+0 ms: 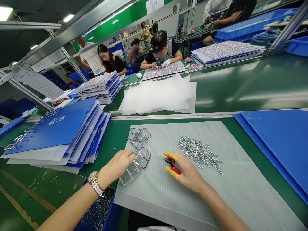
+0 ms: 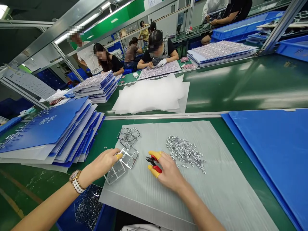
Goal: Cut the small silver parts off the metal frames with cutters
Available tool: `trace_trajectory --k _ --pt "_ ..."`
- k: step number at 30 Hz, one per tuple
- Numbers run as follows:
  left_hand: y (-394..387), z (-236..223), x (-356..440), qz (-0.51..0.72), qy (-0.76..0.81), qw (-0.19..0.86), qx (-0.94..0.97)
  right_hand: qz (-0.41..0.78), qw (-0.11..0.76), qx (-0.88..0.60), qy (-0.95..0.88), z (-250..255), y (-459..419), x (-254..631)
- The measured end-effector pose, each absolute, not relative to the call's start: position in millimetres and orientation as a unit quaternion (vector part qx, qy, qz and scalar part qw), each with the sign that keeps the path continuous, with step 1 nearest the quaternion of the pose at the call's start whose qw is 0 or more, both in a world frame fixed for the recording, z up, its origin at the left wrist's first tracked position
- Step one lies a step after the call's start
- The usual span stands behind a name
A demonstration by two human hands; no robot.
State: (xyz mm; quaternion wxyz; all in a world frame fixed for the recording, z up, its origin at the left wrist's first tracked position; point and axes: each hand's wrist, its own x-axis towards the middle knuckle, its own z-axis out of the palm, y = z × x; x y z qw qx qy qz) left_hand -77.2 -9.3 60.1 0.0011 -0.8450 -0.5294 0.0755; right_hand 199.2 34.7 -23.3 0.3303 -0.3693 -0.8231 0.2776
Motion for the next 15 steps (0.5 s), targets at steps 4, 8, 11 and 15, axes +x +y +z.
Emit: trace_trajectory --k 4,8,11,15 --pt "-20.3 54.7 -82.9 0.053 -0.543 0.047 -0.837 0.244 0.327 -0.359 -0.84 -23.3 31.4 203.2" --pt "-25.5 44.3 -90.6 0.02 -0.552 0.045 -0.832 0.221 0.307 -0.359 -0.853 -26.3 23.2 215.9" --pt "-26.5 36.7 -92.0 -0.006 -0.569 0.041 -0.821 0.218 0.29 -0.377 -0.852 -28.1 15.3 228.4" --pt "-34.1 27.3 -92.7 -0.078 -0.611 0.022 -0.788 0.216 0.294 -0.405 -0.838 -28.9 5.6 244.0"
